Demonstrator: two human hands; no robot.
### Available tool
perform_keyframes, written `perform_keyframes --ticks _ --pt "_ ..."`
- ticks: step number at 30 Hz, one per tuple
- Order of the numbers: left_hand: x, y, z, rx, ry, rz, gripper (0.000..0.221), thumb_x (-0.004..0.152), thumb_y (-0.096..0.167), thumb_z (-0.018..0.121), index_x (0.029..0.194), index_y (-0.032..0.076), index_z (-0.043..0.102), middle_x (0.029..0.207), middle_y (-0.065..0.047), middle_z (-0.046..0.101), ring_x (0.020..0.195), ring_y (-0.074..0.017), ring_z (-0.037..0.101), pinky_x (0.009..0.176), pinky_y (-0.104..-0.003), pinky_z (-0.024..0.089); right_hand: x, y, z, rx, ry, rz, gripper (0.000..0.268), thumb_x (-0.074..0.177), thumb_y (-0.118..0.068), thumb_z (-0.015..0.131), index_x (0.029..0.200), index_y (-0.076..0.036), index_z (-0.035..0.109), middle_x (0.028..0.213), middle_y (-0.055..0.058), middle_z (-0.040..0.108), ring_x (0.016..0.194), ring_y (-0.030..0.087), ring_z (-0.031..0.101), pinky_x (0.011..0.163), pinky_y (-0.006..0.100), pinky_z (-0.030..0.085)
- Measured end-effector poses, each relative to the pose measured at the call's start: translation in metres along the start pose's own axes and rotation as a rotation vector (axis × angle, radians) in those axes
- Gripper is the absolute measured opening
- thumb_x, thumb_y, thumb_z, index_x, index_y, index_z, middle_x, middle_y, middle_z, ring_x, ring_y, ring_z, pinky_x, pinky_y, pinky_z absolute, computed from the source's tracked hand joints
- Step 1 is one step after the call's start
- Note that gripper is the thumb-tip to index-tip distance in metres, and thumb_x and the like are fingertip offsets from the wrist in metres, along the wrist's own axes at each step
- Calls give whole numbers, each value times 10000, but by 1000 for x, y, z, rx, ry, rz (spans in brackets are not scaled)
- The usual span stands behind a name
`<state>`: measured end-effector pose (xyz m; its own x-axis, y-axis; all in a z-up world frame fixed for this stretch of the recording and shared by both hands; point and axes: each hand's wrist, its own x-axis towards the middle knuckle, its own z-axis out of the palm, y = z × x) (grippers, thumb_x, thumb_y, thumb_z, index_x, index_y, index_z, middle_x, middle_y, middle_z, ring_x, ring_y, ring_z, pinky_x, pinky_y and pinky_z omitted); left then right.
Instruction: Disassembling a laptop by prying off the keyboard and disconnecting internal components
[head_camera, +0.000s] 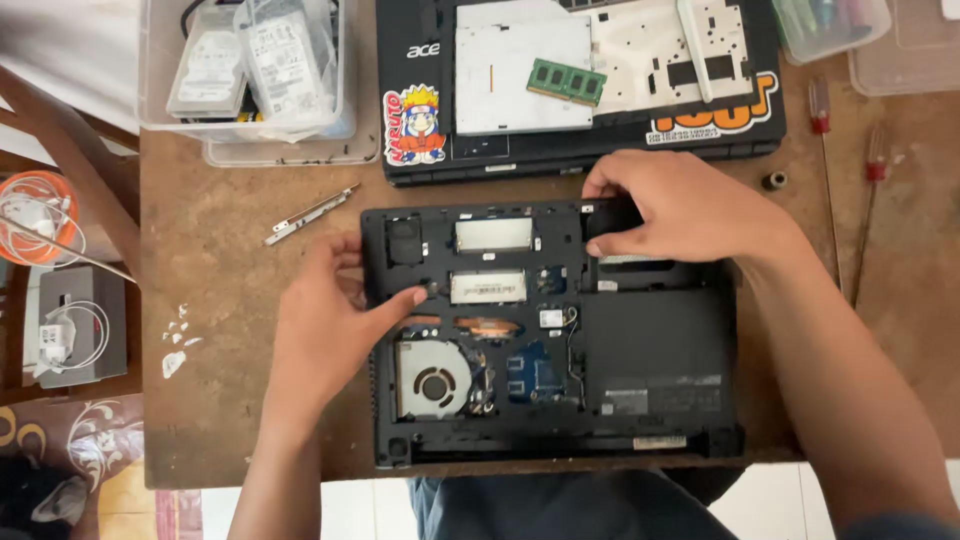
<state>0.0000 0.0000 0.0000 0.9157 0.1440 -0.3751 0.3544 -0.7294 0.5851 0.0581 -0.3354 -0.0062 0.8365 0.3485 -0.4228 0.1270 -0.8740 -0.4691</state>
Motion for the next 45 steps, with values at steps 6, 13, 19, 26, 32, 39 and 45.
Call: perform_keyframes --ticks 6,13,19,26,32,39,45 --pt "-14 15 -1 -21 5 4 882 683 389 936 1378 12 545 1253 -169 718 1057 -339 733 842 -447 587 0 -4 -12 81 -53 11 344 834 -375 768 1057 -118 721 986 89 749 1011 324 737 898 462 555" --pt "-11 14 6 20 42 -16 749 673 342 894 1309 151 549 1214 -3 729 887 -178 737 787 -335 565 4 -8 -18 49 -179 81 300 977 -349 599 1231 -209 677 1179 -71 716 951 155 664 823 334 479" --pt "-10 16 5 41 31 -77 755 659 368 895 1300 161 555 1220 13 722 897 -184 729 802 -349 563 8 -2 -16 76 -189 73 312 1024 -271 476 1254 -212 679 1212 -77 707 977 154 667 854 335 476" --pt "-10 13 3 -12 38 -37 745 650 321 902 1291 143 567 1187 2 734 943 -153 712 791 -307 566 12 1 -20 141 -213 90 388 1046 -206 397 1220 -230 743 1245 -88 755 1130 129 672 953 323 486" --pt "-8 15 0 -36 0 -57 753 652 297 905 1302 136 561 1166 -5 734 922 -145 689 796 -294 556 11 -7 -27 173 -231 151 361 1035 -200 440 1224 -236 745 1169 -80 756 1024 122 655 889 306 472" --pt "-10 24 0 91 -1 -116 736 667 327 883 1313 183 560 1202 54 756 981 -135 710 839 -319 525 11 -5 -29 186 -286 152 320 1056 -237 452 1215 -255 730 1059 -78 740 882 127 608 821 294 432" --pt "-10 23 -1 14 32 -109 697 668 273 895 1289 154 600 1154 -15 758 923 -124 692 819 -281 530 12 -7 -29 210 -276 167 324 1061 -240 456 1199 -247 749 1000 -55 718 868 131 582 816 292 413"
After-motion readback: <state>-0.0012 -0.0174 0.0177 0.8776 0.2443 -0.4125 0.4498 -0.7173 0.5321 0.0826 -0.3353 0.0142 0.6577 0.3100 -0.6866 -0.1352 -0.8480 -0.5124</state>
